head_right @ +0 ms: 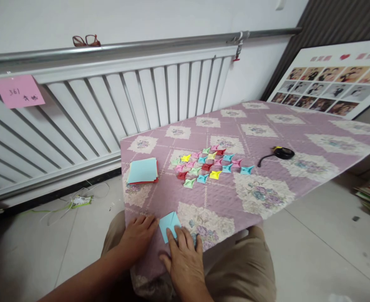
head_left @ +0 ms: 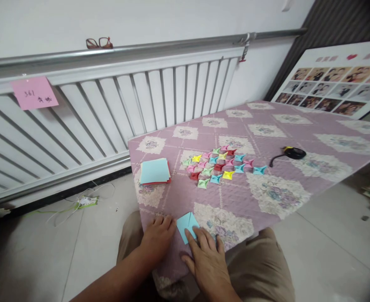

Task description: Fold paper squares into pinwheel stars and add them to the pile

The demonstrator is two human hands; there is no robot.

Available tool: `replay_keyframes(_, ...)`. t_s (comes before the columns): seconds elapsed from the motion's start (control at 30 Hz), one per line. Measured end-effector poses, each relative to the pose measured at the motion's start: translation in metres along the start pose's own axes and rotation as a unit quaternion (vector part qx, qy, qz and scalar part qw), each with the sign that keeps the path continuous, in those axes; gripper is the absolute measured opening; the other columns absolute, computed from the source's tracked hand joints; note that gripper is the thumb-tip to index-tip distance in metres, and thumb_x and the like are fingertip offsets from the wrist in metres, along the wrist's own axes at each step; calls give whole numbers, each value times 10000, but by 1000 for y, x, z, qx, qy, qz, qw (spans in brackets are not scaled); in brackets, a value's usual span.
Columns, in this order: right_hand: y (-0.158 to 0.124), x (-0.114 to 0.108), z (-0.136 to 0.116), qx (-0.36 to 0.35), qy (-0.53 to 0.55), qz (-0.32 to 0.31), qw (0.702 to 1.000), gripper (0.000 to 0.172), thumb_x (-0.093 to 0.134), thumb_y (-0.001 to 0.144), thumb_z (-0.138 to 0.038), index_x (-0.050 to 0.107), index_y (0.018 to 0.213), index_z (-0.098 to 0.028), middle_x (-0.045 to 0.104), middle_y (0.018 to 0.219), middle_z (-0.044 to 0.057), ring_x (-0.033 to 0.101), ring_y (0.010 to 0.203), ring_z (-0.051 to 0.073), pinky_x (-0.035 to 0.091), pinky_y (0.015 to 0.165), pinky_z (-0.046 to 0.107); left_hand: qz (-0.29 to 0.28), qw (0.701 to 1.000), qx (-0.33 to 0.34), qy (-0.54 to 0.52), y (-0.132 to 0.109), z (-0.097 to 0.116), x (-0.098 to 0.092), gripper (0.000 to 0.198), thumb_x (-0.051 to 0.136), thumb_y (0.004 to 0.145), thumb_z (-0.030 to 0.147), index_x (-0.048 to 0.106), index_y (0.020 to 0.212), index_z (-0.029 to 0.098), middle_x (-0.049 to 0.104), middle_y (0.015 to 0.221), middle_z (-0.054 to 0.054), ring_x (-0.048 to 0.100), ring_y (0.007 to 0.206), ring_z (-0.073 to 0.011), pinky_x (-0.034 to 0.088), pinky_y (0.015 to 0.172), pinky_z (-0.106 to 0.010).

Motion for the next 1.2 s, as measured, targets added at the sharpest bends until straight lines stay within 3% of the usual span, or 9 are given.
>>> replay_keyframes(0.1,0,-2,0,2,1,4,1000,531,617,815,-382,482,1326,-334,520,1363,67,423,1249,328,223,1009,638,-2,1000,-22,-2,1,-2,-1,376,369,943,197,502,1294,210,524,1294,-107,508,1097,-268,445,876,-428)
replay_keyframes(0.2,-1,-5,-2,-9,-4,26,1000,516,606,818,-381,491,1318,-327,528,1352,76,433,1237,333,246,998,635,48,998,-32,-37,-1,4,-3,396,380,928,162,497,1303,209,520,1306,-99,469,1175,-255,393,977,-424)
replay_keyframes(0.3,-3,-7,-5,-22,-14,46,999,487,614,795,-329,532,1274,-309,544,1333,78,448,1221,340,271,987,633,89,990,53,-100,-3,33,0,472,441,911,183,402,1381,213,486,1352,-75,398,1258,-232,308,1069,-387)
replay_keyframes(0.37,-3,-7,-5,-23,-20,56,998,465,609,780,-293,555,1242,-299,551,1326,75,456,1214,344,282,981,634,71,986,71,-134,-1,44,10,492,474,896,189,395,1382,214,498,1334,-59,422,1233,-214,311,1069,-356)
replay_keyframes(0.5,-6,-5,-4,-32,-19,68,997,472,591,777,-276,546,1247,-296,553,1327,63,468,1210,343,296,973,633,41,987,41,-151,2,44,21,521,465,892,166,362,1401,213,464,1370,-49,397,1251,-206,285,1084,-354)
replay_keyframes(0.8,-25,0,15,-69,-29,110,991,547,521,820,-299,432,1360,-284,502,1384,41,459,1241,316,313,956,611,33,992,31,-118,2,47,15,430,411,935,200,413,1365,227,473,1355,-48,400,1230,-215,293,1056,-378)
replay_keyframes(1.03,-36,-6,43,-48,-26,159,986,443,513,850,-375,508,1291,-326,583,1297,38,528,1172,313,340,937,575,14,991,42,-130,-3,48,13,528,476,904,356,355,1408,254,403,1431,-48,304,1308,-255,196,1098,-459)
replay_keyframes(1.2,-26,-22,56,-26,11,183,983,378,492,883,-376,533,1255,-330,660,1170,33,597,1075,270,328,953,523,2,993,18,-119,0,44,12,492,463,914,338,375,1393,272,419,1410,-49,330,1290,-240,247,1070,-438)
Point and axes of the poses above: each hand's wrist, its own y-axis towards the middle knuckle, its own x-axis out of the palm, z = x × y, the point moved 10 cm from there along y, towards the middle knuckle
